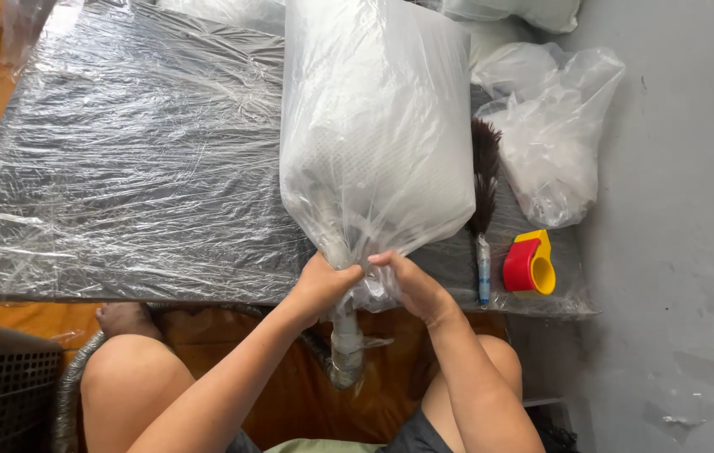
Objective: The person is placing a pillow into a plastic bag and using a vacuum cleaner hose to remove the air, then smoothing the bag to compress it.
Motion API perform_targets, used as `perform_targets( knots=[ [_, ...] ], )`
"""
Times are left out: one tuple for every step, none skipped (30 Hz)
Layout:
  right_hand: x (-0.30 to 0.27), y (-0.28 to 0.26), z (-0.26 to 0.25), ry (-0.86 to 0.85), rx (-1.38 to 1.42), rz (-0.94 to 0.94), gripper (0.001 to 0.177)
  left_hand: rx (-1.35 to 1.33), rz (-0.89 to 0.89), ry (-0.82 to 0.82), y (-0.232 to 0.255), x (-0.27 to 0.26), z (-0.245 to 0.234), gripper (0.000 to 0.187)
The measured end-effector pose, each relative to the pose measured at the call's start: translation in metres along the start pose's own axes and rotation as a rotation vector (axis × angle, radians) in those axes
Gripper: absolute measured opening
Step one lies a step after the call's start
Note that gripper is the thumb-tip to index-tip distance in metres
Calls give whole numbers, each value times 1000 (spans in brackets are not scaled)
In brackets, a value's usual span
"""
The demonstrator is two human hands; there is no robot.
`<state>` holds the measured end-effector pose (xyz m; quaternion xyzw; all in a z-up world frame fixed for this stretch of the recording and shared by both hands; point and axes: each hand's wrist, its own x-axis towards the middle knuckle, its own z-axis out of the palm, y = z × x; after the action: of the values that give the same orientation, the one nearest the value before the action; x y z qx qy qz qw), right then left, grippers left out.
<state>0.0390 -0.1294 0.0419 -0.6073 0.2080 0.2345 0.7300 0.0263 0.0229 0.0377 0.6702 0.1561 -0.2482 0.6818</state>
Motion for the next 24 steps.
perform_targets(
  knots=[
    [-4, -4, 7, -79, -146, -47, 51, 17, -1, 2, 3, 0, -2, 89],
    [-8, -9, 14, -156, -293, -92, 51, 32, -4, 3, 5, -1, -4, 93],
    [-6, -12, 20, -157, -293, -91, 51, 32, -5, 4, 5, 0, -2, 93],
    [-5, -15, 26, -155, -346, -69, 68, 36, 4, 10, 4, 2, 0, 91],
    [-3, -19, 31, -153, -400, -46, 86, 40, 12, 16, 3, 4, 2, 88],
    [-6, -26, 39, -156, -399, -45, 86, 40, 11, 19, 0, 5, 5, 88],
    [-8, -34, 46, -135, -399, -20, 88, 49, 21, 27, -3, 6, 10, 84],
    [-11, -42, 53, -114, -396, 2, 90, 60, 31, 35, -5, 7, 13, 80],
    [-3, -37, 51, -117, -393, 2, 90, 63, 31, 38, -6, 9, 15, 80],
    [3, -31, 48, -93, -359, 41, 87, 78, 39, 42, -7, 10, 17, 76],
    [9, -24, 45, -69, -324, 81, 84, 94, 48, 46, -9, 11, 19, 73],
    [11, -24, 48, -67, -315, 82, 84, 103, 45, 43, -8, 11, 16, 73],
    [13, -24, 51, -31, -291, 91, 77, 130, 51, 27, -8, 11, 13, 74],
    [15, -25, 55, 5, -271, 99, 71, 154, 58, 11, -6, 11, 11, 74],
    [17, -20, 55, 7, -265, 100, 71, 159, 57, 9, -11, 15, 12, 74],
    [20, -17, 56, 50, -259, 89, 65, 124, 73, 27, -14, 21, 13, 71],
    [23, -14, 57, 92, -253, 77, 59, 88, 89, 44, -18, 26, 14, 68],
    [21, -15, 59, 92, -253, 73, 59, 88, 93, 45, -14, 21, 14, 68],
    [19, -16, 61, 108, -239, 57, 59, 57, 86, 68, -11, 16, 14, 69],
    [16, -16, 64, 124, -223, 44, 59, 26, 74, 92, -9, 10, 13, 69],
    [20, -12, 63, 122, -223, 45, 59, 27, 73, 93, -5, 2, 13, 69],
    [24, -9, 62, 118, -217, 20, 61, -21, 57, 128, -1, -6, 12, 71],
    [28, -6, 61, 114, -211, -5, 64, -69, 41, 162, 2, -14, 12, 72],
    [23, -8, 64, 113, -211, -6, 64, -68, 42, 163, 1, -21, 15, 72]
  ],
)
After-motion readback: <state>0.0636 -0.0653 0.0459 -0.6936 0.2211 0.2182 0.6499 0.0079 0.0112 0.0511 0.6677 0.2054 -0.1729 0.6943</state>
